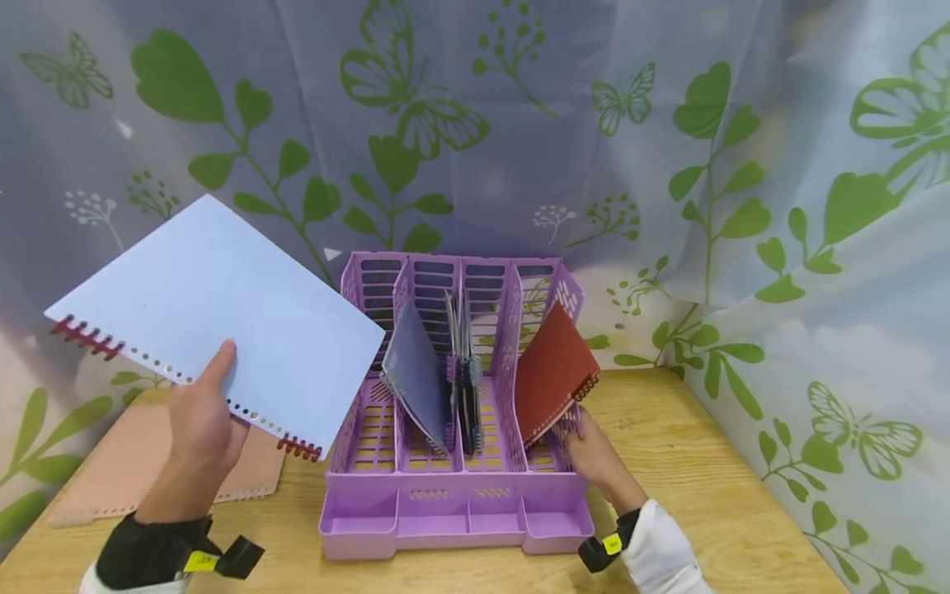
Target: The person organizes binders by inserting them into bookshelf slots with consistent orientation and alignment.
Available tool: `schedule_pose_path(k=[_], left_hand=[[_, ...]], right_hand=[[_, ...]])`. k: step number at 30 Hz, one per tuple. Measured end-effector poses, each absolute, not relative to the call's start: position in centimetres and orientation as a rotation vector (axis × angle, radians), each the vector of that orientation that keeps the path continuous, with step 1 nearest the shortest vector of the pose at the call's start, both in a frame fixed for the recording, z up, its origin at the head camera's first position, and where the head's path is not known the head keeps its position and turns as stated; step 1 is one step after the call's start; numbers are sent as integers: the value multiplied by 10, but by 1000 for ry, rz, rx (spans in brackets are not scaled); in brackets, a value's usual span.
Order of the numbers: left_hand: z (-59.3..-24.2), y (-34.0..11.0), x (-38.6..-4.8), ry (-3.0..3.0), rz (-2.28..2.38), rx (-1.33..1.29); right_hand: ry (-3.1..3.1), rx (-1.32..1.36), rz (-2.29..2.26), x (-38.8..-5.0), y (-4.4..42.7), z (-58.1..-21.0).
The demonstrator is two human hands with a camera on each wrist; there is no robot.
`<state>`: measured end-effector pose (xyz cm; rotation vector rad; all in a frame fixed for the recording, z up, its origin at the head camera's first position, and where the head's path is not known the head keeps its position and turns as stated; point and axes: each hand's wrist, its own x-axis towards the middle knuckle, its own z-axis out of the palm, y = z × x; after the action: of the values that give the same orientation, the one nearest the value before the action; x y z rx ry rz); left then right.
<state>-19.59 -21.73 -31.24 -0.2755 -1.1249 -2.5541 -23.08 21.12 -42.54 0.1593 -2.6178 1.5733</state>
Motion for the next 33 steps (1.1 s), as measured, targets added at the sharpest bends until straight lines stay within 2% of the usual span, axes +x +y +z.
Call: schedule_pose_path(k=[7, 13, 19, 26, 29, 33], left_hand=[[-298, -177, -202, -1503, -2165, -167], [-302, -153, -218, -1872, -1864, -109], [-315, -137, -240, -2071, -1871, -218], [-331, -133, -250, -2340, -1860, -316], [-335, -134, -259, -2418, -1991, -344], [-343, -134, -271, -2376, -2298, -564]], right_hand=[[-2628, 139, 1559, -231, 212, -423], [-2627, 159, 1555, -231, 212, -419], [-2620, 135, 1569, -231, 210, -424], [-2625, 159, 1546, -228, 209, -428], [-2636, 154, 1528, -228, 210, -427], [-2653, 153, 1501, -230, 211, -425]])
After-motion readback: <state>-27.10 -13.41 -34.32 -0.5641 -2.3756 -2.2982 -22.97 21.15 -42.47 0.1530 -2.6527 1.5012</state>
